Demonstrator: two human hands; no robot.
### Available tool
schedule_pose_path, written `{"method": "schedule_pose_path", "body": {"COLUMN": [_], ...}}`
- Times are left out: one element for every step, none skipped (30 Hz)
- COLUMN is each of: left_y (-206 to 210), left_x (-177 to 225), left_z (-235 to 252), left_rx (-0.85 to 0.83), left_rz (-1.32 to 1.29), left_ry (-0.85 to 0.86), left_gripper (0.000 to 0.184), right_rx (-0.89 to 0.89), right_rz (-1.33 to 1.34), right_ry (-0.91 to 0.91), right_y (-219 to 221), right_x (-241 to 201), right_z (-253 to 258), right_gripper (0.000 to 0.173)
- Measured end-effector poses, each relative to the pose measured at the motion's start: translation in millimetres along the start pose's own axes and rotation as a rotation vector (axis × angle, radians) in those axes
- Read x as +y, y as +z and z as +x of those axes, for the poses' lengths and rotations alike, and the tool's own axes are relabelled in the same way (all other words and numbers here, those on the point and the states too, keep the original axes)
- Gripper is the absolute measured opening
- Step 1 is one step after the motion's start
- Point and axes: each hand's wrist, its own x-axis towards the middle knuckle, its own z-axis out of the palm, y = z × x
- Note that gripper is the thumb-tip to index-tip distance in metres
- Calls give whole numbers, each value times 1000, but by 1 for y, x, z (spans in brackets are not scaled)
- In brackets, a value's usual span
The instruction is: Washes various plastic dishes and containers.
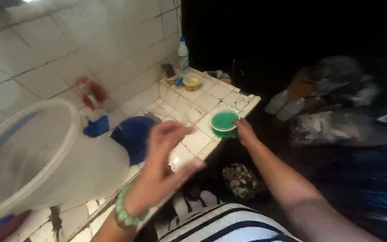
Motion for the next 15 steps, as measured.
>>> {"method": "schedule_pose_path", "body": {"left_y": [-5,-10,-15,-21,-24,-25,-26,-25,-23,-20,-15,-11,-6,-2,1], "left_x": [-34,-61,-81,-95,-106,-117,-128,-140,-152,-163,-173,-184,-195,-207,-219], "left_z": [-14,-28,-42,-58,-74,-89,-101,-109,-113,-114,-112,-109,-104,-98,-93], "left_rx": [24,21,21,30,49,71,94,110,114,105,84,52,8,-51,-131], "left_rz": [148,234,273,279,274,277,289,307,320,332,348,370,395,427,464], "left_ry": [-146,-282,-419,-553,-664,-748,-800,-831,-853,-873,-893,-912,-942,-977,-1027], "left_gripper": [45,42,41,41,40,38,36,35,34,33,31,31,31,32,35], "right_rx": [-12,-6,16,36,43,38,-3,-101,-239,-368,-460,-519,-557,-585,-603], "right_rz": [-82,-205,-374,-560,-721,-824,-885,-935,-994,-1040,-1069,-1085,-1099,-1108,-1120], "right_ry": [-14,-47,-108,-193,-300,-442,-572,-644,-649,-620,-586,-559,-536,-523,-522], "right_y": [0,0,3,7,8,9,11,14,17,18,18,16,14,12,9], "right_x": [-2,-8,-19,-31,-37,-38,-40,-42,-44,-46,-50,-54,-58,-61,-63], "right_z": [19,35,48,54,56,58,61,66,71,75,78,81,83,86,87], "right_gripper": [50,49,48,48,50,50,45,40,39,41,42,42,40,37,34]}}
